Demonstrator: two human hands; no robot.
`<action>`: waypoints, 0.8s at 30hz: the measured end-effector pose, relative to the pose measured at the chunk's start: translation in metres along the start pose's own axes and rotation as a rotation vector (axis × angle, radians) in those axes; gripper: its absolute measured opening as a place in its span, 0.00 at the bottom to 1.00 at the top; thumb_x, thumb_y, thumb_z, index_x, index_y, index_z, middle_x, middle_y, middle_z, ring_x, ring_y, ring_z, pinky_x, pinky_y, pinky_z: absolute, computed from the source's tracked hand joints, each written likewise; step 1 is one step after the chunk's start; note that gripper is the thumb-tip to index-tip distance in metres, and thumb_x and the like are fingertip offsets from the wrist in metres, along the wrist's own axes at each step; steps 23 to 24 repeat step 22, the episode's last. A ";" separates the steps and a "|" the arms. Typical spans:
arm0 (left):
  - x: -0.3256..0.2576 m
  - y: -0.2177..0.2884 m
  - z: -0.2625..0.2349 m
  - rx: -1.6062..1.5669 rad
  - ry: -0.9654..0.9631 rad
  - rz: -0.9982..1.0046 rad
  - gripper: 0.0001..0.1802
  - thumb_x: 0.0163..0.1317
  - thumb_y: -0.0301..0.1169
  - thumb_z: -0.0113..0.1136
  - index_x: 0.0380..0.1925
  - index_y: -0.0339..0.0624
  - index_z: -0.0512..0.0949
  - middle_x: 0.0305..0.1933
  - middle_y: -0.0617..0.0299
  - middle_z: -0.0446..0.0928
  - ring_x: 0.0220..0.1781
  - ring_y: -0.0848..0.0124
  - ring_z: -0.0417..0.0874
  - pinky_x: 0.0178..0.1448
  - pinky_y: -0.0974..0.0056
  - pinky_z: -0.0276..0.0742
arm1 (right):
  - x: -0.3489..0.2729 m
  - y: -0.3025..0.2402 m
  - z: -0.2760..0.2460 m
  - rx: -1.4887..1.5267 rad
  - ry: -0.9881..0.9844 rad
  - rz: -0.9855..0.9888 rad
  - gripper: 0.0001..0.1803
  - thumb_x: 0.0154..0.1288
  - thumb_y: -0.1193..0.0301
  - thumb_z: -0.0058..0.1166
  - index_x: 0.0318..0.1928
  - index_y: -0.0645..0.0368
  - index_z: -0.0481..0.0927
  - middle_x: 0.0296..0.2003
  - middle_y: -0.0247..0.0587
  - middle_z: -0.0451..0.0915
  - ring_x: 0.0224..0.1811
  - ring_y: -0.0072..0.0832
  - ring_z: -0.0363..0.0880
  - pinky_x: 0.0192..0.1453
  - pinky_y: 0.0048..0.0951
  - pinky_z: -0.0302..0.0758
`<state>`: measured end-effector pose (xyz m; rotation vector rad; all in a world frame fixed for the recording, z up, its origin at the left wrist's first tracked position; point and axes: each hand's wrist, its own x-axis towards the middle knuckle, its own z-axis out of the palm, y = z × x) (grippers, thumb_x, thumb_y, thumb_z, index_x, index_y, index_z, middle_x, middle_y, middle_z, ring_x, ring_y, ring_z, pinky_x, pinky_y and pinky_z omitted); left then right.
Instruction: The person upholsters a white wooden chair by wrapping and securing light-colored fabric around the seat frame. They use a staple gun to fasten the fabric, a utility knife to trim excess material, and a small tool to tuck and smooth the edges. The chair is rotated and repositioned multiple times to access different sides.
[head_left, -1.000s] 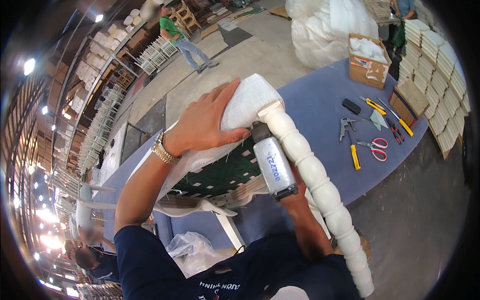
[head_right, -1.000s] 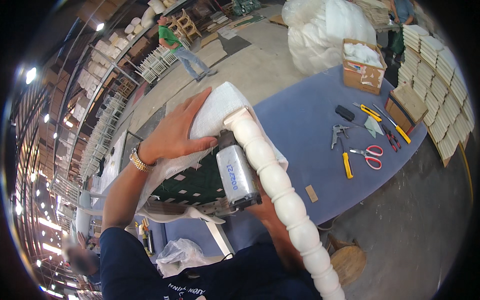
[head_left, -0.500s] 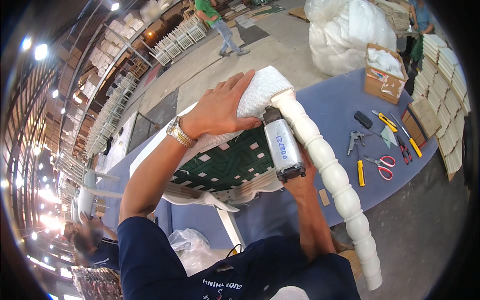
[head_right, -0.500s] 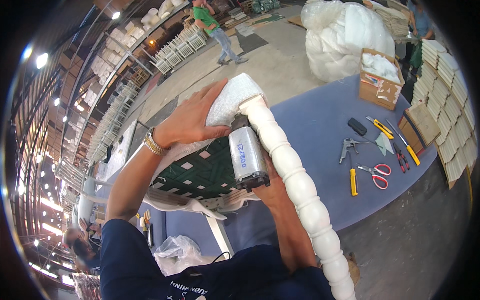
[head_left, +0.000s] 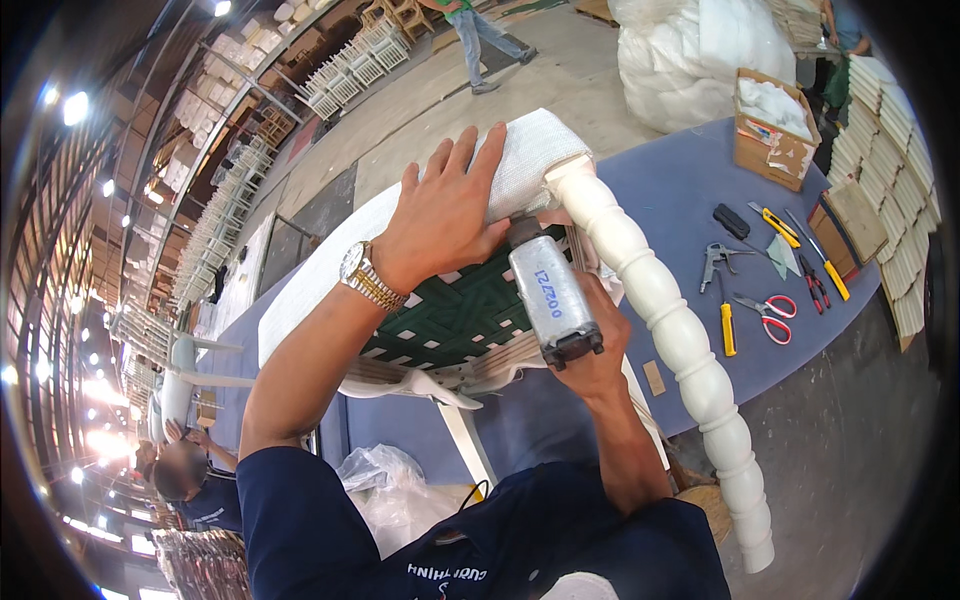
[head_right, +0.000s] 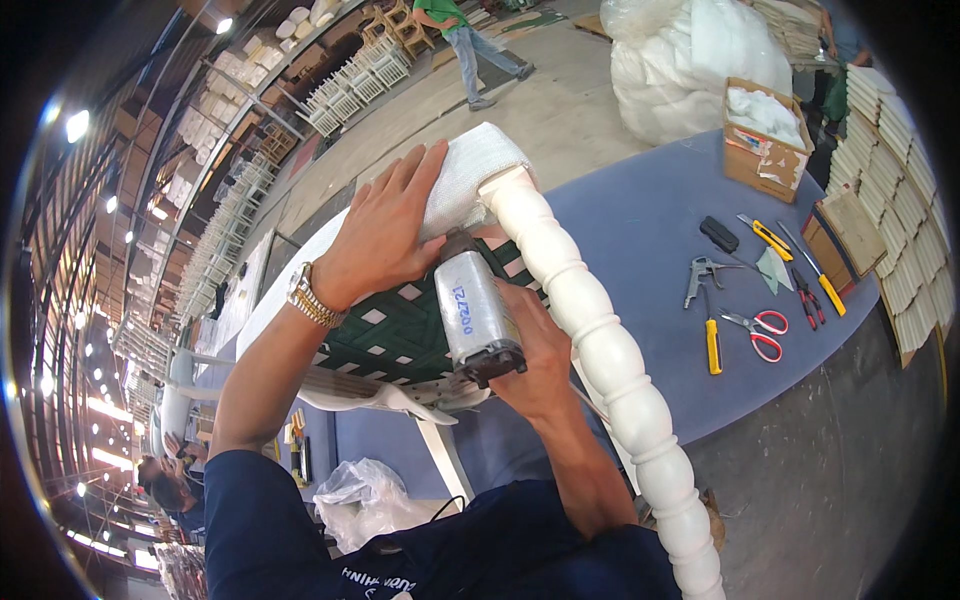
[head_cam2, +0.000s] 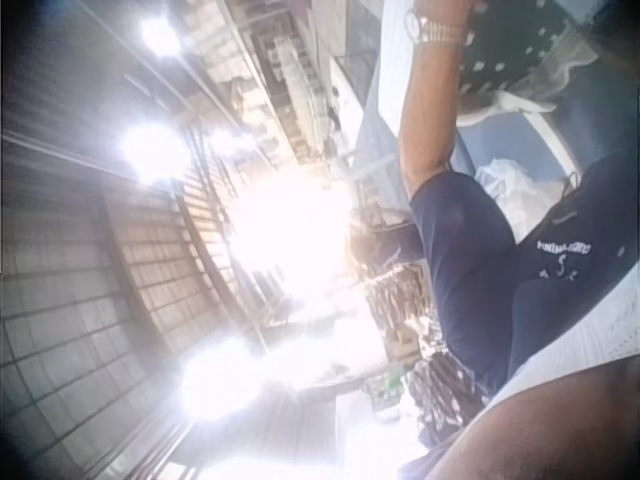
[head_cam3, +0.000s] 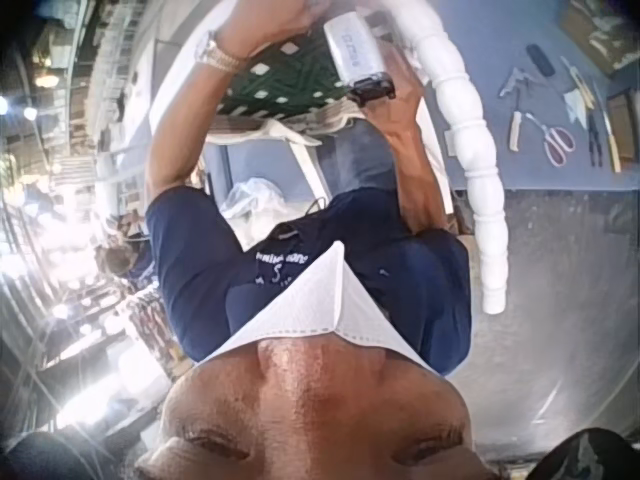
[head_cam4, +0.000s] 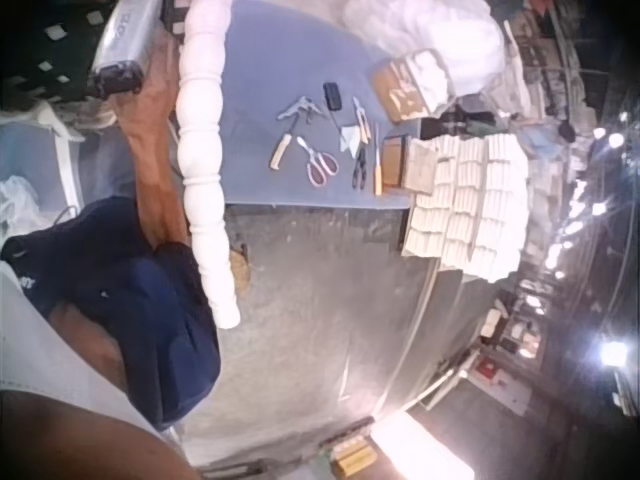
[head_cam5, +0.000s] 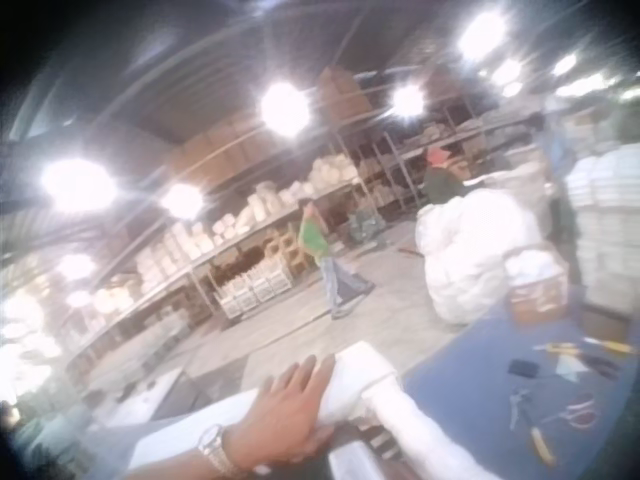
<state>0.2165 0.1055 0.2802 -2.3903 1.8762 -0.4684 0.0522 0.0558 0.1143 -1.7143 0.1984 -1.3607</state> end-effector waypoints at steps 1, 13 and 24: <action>0.001 0.000 0.001 0.002 0.000 0.000 0.57 0.55 0.34 0.74 0.81 0.43 0.49 0.79 0.37 0.59 0.77 0.40 0.65 0.77 0.40 0.63 | 0.000 0.006 0.003 -0.010 0.004 -0.011 0.36 0.49 0.74 0.73 0.62 0.67 0.78 0.51 0.53 0.85 0.52 0.46 0.86 0.57 0.39 0.82; 0.000 0.001 0.002 -0.005 0.002 0.030 0.60 0.51 0.27 0.75 0.81 0.43 0.49 0.79 0.37 0.59 0.77 0.40 0.66 0.77 0.41 0.64 | 0.005 -0.010 0.004 -0.038 0.026 0.002 0.25 0.51 0.79 0.69 0.52 0.66 0.82 0.45 0.51 0.85 0.44 0.46 0.87 0.48 0.37 0.83; -0.012 -0.002 -0.006 0.064 -0.034 0.063 0.65 0.45 0.26 0.77 0.82 0.48 0.48 0.81 0.37 0.55 0.80 0.40 0.61 0.80 0.40 0.60 | -0.006 -0.008 0.008 0.012 -0.141 0.065 0.38 0.48 0.71 0.72 0.63 0.64 0.78 0.54 0.51 0.83 0.51 0.48 0.87 0.55 0.38 0.84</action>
